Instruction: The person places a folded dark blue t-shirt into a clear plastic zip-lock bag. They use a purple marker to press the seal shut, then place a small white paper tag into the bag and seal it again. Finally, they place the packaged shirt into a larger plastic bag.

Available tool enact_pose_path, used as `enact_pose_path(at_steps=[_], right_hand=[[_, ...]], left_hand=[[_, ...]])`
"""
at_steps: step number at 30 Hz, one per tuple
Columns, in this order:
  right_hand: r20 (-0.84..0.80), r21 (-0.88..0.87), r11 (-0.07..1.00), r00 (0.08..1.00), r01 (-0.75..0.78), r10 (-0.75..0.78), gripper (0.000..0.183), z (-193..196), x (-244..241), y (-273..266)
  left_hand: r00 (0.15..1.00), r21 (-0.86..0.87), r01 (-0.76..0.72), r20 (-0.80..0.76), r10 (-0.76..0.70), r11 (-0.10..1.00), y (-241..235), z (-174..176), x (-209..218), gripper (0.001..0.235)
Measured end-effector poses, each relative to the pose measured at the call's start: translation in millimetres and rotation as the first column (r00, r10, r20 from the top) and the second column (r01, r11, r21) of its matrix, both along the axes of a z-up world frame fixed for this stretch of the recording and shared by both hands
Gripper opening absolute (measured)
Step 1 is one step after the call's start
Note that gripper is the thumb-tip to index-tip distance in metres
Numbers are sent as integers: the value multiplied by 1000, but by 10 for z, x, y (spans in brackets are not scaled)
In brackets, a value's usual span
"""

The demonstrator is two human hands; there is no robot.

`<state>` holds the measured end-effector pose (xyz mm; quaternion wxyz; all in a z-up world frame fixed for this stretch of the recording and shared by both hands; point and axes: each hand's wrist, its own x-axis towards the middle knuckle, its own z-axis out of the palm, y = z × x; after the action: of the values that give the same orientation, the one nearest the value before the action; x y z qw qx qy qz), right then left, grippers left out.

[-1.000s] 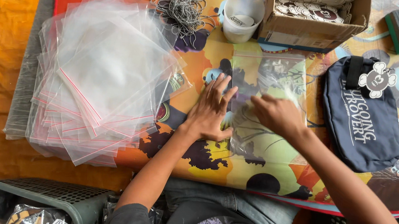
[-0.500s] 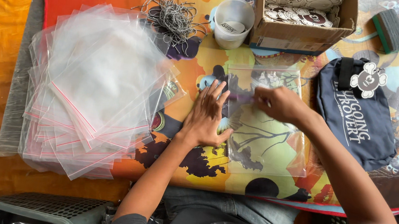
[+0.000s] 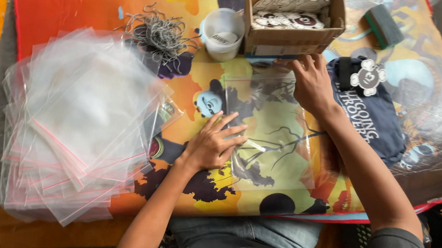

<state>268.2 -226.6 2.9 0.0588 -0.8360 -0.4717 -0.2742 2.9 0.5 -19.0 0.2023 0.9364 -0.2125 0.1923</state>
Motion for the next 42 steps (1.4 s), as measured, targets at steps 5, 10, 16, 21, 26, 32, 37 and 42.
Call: enact_pose_path(at_steps=[5, 10, 16, 21, 26, 32, 37, 42], right_hand=[[-118, 113, 991, 990, -65, 79, 34, 402, -441, -206], [-494, 123, 978, 844, -170, 209, 36, 723, -1027, -508], [-777, 192, 962, 569, -194, 270, 73, 1116, -1631, -762], [-882, 466, 852, 195, 238, 428, 16, 956, -1940, -782], [-934, 336, 809, 61, 481, 352, 21, 805, -1874, -661], [-994, 57, 875, 112, 481, 3, 19, 281, -1630, -626], [-924, -112, 879, 277, 464, -264, 23, 219, -1553, -517], [-745, -161, 856, 509, 491, -431, 36, 272, -1518, -509]], left_hand=[[999, -35, 7, 54, -5, 999, -1, 54, -1, 25], [996, -161, -20, 82, 33, 987, -27, -20, 4, 16], [945, -770, -284, -327, 29, 571, -217, 515, -134, 15], [784, -805, -591, -558, -270, -55, -397, 883, -113, 16], [598, -569, -794, -663, -451, -216, -288, 442, -101, 20], [856, -734, -506, -363, 368, 454, -432, 890, -353, 34], [994, -428, -13, -101, -33, 903, -615, 490, -443, 37], [978, 0, -11, -210, 11, 1000, -696, 289, -527, 46]])
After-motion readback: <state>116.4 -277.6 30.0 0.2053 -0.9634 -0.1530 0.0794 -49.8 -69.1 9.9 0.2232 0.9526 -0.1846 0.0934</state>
